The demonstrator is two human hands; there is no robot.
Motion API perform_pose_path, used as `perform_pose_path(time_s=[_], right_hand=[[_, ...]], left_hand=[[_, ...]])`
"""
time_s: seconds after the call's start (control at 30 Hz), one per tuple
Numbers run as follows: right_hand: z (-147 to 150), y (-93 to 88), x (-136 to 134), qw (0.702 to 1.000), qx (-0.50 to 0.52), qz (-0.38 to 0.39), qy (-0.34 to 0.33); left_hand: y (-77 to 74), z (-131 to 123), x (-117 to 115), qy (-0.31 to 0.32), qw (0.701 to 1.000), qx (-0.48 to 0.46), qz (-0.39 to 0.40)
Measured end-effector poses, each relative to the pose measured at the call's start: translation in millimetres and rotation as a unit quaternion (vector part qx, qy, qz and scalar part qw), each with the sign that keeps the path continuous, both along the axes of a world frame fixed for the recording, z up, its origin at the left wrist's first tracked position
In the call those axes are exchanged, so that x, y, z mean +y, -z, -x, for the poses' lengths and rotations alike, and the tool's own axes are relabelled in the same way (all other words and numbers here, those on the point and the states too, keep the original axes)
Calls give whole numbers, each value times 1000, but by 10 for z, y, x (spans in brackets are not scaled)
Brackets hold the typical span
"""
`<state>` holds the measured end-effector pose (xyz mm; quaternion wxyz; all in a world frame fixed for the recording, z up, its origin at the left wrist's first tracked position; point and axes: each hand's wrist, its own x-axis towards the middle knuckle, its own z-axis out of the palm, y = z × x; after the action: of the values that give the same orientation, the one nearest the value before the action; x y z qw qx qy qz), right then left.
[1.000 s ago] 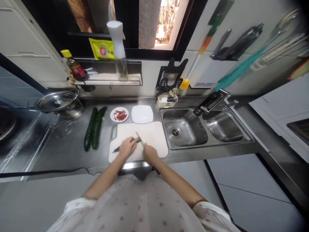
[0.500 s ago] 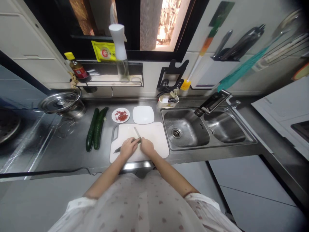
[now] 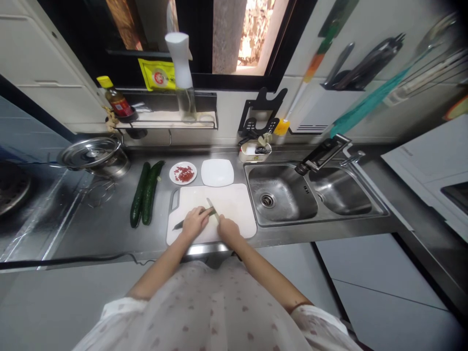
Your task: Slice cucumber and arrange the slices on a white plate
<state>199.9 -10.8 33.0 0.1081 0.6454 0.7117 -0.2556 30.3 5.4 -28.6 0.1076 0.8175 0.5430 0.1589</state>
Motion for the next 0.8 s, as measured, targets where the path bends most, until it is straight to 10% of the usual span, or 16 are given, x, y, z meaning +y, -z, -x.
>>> perform_pose_path(time_s=[0.8], right_hand=[[128,58,257,999,38,-33,15]], left_hand=[[7,-3,11,-2,1000,-6,2]])
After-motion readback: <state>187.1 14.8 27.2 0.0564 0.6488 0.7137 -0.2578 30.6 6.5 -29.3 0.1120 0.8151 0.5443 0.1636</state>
